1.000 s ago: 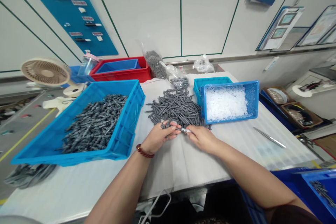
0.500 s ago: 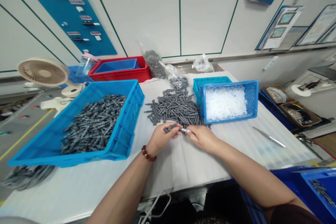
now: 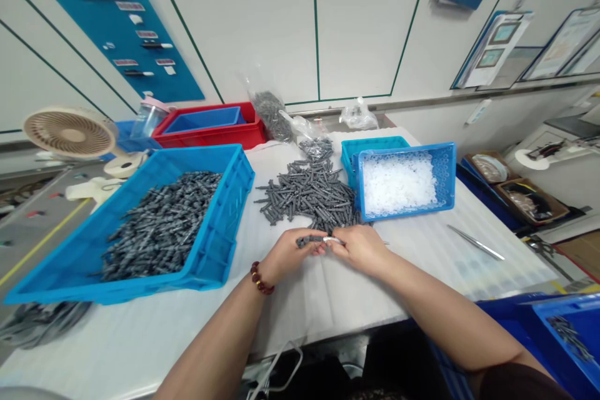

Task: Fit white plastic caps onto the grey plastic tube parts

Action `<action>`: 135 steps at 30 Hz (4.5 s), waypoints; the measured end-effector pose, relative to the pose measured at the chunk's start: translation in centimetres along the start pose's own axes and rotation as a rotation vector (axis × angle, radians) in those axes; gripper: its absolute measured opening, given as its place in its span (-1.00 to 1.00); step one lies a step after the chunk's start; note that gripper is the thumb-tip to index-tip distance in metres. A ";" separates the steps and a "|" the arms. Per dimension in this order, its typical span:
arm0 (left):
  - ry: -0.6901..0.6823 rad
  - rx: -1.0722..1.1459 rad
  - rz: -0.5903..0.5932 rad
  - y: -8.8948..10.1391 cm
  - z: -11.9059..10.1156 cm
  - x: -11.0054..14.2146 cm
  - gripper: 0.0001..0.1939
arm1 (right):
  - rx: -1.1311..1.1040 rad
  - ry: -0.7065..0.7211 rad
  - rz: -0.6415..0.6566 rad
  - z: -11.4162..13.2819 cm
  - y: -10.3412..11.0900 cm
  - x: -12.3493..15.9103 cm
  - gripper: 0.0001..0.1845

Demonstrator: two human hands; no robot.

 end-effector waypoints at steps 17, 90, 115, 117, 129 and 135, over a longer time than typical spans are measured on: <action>0.068 0.071 -0.072 1.0 0.3 -0.2 -0.65 | -0.229 0.136 0.030 0.3 -0.1 0.0 -0.87; -0.022 -0.136 -0.262 3.1 -1.6 0.5 -0.78 | -0.548 0.204 -0.177 0.0 0.2 -0.3 -0.78; -0.253 -0.550 -0.095 1.6 -2.0 0.5 -0.86 | -0.277 0.234 0.066 0.3 -1.1 -0.1 -0.82; -0.263 -0.564 -0.091 1.4 -2.0 0.5 -0.85 | -0.245 0.208 0.066 0.3 -1.0 -0.1 -0.83; -0.266 -0.545 -0.037 1.0 -1.9 0.7 -0.79 | -0.083 -0.002 0.056 0.1 -0.4 0.0 -0.64; -0.213 -0.492 -0.061 1.6 -1.9 0.5 -0.79 | -0.302 0.199 0.049 0.6 -0.6 -0.1 -0.77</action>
Point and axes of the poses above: each hand's wrist, its own x-axis away from the middle knuckle, its own y-axis out of the back of the hand, z = x × y, the point moved 5 cm from there along -x, towards the middle knuckle, and after that the axes turned 5 degrees about -z, right-handed, at the moved point
